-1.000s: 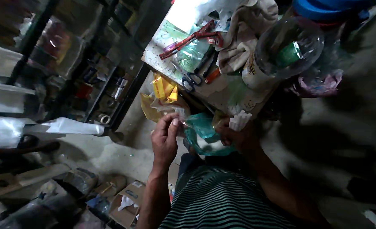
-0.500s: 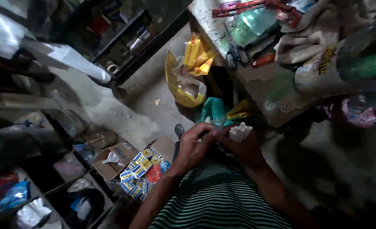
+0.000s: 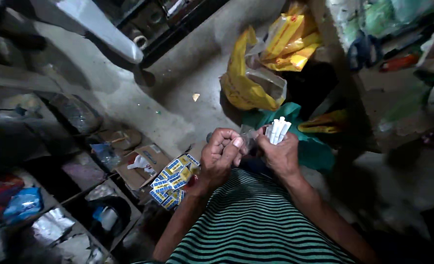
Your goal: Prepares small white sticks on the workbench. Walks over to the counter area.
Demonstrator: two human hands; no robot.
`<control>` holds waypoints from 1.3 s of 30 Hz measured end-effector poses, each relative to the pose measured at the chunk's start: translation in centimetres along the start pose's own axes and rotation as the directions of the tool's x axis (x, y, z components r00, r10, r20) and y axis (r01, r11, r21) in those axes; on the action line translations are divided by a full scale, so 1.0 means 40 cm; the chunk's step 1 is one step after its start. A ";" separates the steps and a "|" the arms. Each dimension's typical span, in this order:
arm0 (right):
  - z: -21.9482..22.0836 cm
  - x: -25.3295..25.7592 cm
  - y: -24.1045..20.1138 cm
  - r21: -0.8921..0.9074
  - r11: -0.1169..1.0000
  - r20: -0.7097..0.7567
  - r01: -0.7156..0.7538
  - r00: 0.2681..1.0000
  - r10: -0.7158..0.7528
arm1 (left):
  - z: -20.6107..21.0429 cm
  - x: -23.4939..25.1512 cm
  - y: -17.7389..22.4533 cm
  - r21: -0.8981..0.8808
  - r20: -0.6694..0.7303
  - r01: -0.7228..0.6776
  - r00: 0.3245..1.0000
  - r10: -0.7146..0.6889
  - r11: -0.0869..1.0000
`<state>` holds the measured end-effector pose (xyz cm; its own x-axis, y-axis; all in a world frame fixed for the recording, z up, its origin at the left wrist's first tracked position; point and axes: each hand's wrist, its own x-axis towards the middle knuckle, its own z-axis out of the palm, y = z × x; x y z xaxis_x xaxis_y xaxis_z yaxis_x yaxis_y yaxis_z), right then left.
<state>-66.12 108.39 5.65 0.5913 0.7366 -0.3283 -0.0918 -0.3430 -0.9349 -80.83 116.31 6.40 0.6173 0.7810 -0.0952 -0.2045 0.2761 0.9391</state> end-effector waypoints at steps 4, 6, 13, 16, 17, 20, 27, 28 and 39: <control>0.122 0.038 -0.039 0.033 0.998 0.042 -0.053 0.998 0.052 | -0.132 0.011 0.077 0.192 -0.018 0.106 0.994 -0.105 0.976; 0.160 0.057 -0.053 0.055 0.996 0.082 -0.076 0.994 0.071 | -0.181 0.013 0.108 0.315 -0.025 0.142 0.990 -0.141 0.938; 0.172 -0.024 -0.096 0.267 0.833 0.377 -0.485 0.848 0.373 | -0.264 0.002 0.133 0.385 -0.224 0.184 0.969 -0.102 0.905; 0.154 -0.067 -0.112 0.212 0.822 0.486 -0.529 0.787 0.382 | -0.271 0.012 0.145 0.303 -0.296 0.221 0.946 -0.129 0.927; 0.153 -0.066 -0.117 0.163 0.848 0.503 -0.505 0.782 0.369 | -0.271 0.020 0.148 0.292 -0.317 0.217 0.941 -0.120 0.931; 0.166 -0.028 -0.152 0.026 0.940 0.512 -0.340 0.812 0.279 | -0.265 0.049 0.162 0.303 -0.366 0.214 0.926 -0.094 0.929; 0.206 0.167 -0.237 -0.077 0.862 0.694 0.500 0.648 -0.314 | -0.228 0.130 0.211 0.321 -0.361 0.149 0.932 -0.025 0.935; 0.213 0.196 -0.237 -0.060 0.852 0.730 0.520 0.605 -0.318 | -0.220 0.139 0.220 0.312 -0.368 0.156 0.929 -0.033 0.937; 0.352 0.323 -0.322 -0.655 0.401 0.752 0.641 0.501 0.428 | -0.245 0.165 0.173 0.536 -0.547 0.276 0.834 0.079 0.797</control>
<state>-68.57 130.54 11.55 -0.3457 0.6606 -0.6665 0.8668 -0.0473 -0.4964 -85.60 128.86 9.03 0.0830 0.9791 -0.1858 0.4150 0.1355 0.8997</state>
